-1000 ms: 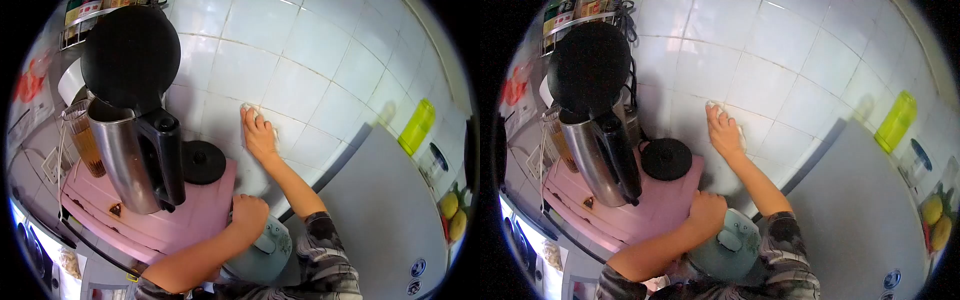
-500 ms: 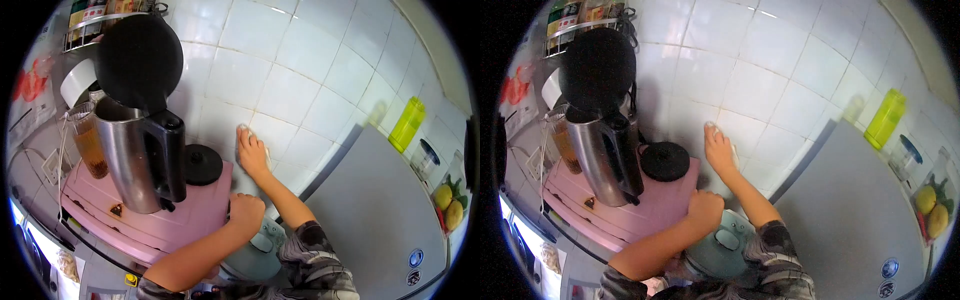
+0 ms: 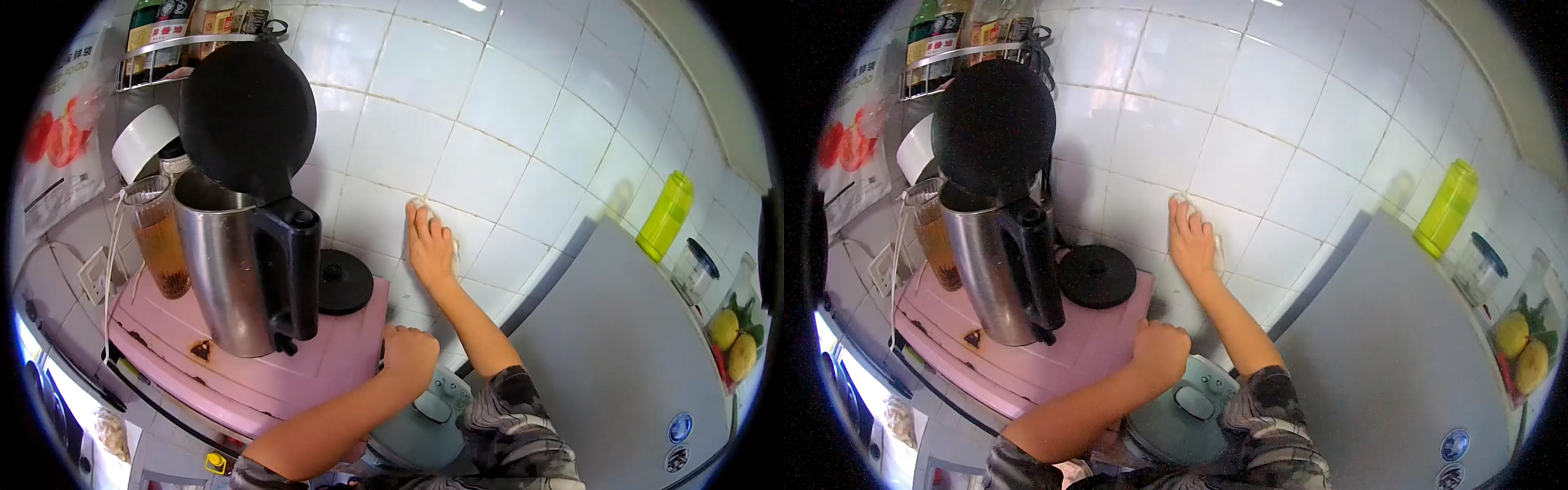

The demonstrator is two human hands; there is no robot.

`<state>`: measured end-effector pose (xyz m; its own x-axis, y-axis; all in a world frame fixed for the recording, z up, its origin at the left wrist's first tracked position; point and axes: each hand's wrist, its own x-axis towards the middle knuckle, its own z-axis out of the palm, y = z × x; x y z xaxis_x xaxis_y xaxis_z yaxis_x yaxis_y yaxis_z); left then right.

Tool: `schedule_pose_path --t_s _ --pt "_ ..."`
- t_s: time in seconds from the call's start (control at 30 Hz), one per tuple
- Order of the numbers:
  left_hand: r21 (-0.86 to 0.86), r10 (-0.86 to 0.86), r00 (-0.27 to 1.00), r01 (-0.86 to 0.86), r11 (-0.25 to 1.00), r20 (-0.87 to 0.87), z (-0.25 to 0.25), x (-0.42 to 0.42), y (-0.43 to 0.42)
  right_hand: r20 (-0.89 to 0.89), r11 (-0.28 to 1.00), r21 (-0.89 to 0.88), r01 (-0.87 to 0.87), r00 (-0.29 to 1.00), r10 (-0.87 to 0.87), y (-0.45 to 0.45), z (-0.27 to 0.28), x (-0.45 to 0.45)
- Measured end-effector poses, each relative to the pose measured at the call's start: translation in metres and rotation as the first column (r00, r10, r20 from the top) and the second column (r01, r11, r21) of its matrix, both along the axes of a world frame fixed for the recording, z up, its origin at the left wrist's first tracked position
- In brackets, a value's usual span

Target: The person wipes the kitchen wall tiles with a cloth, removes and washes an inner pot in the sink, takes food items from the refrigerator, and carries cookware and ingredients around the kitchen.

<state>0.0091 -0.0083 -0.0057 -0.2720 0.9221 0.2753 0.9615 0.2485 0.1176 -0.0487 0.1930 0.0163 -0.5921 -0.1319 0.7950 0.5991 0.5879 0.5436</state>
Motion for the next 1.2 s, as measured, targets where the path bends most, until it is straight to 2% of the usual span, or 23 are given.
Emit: schedule_pose_path --t_s 0.2,0.27,0.37,0.5,0.57,0.6,0.73,0.8,0.9,0.97,1.07,1.2 --pt "0.04 -0.006 1.0 0.006 0.999 0.013 -0.002 0.004 0.001 0.011 0.997 -0.06 -0.05 0.999 0.05 0.002 -0.013 0.005" --pt "0.033 -0.048 0.998 0.047 0.998 0.034 -0.002 0.001 0.0 0.262 0.995 0.041 -0.094 0.962 0.08 0.009 -0.036 0.014" --pt "0.03 -0.044 0.999 0.044 0.999 -0.006 0.0 0.002 0.001 0.283 0.97 0.167 -0.178 0.951 0.126 0.018 -0.034 0.01" --pt "0.058 -0.053 0.998 0.055 0.997 -0.032 -0.005 0.01 0.003 0.294 0.976 0.114 -0.184 0.945 0.144 -0.002 -0.01 -0.019" --pt "0.036 -0.029 0.999 0.031 0.999 -0.044 -0.004 0.01 0.002 0.283 0.97 0.179 -0.167 0.953 0.112 -0.012 -0.006 -0.036" --pt "0.038 -0.029 0.999 0.03 0.999 -0.043 -0.003 0.008 0.001 0.297 0.981 0.171 -0.091 0.954 0.037 -0.016 -0.006 -0.041" --pt "0.066 -0.042 0.999 0.043 0.997 -0.019 -0.005 0.006 -0.001 0.277 0.987 0.104 -0.122 0.957 0.089 -0.009 -0.022 -0.032" --pt "0.083 -0.023 1.0 0.023 0.996 -0.001 -0.005 0.005 -0.002 0.229 0.993 0.105 -0.052 0.973 0.027 0.001 -0.03 -0.012" --pt "0.06 0.031 0.999 -0.029 0.998 -0.019 -0.003 0.006 0.003 0.196 0.987 0.158 -0.037 0.981 0.005 0.0 -0.023 -0.01" --pt "0.009 0.044 0.995 -0.043 0.999 -0.091 -0.008 0.01 0.007 0.21 0.988 0.142 -0.057 0.977 0.026 -0.006 -0.016 -0.023" --pt "-0.055 0.018 0.997 -0.022 0.998 -0.074 -0.008 0.01 0.005 0.187 0.976 0.142 -0.163 0.973 0.135 -0.023 -0.005 -0.058" --pt "-0.094 0.017 0.999 -0.021 0.995 -0.043 -0.004 0.004 0.004 0.191 0.975 0.147 -0.168 0.972 0.138 -0.028 -0.007 -0.076"
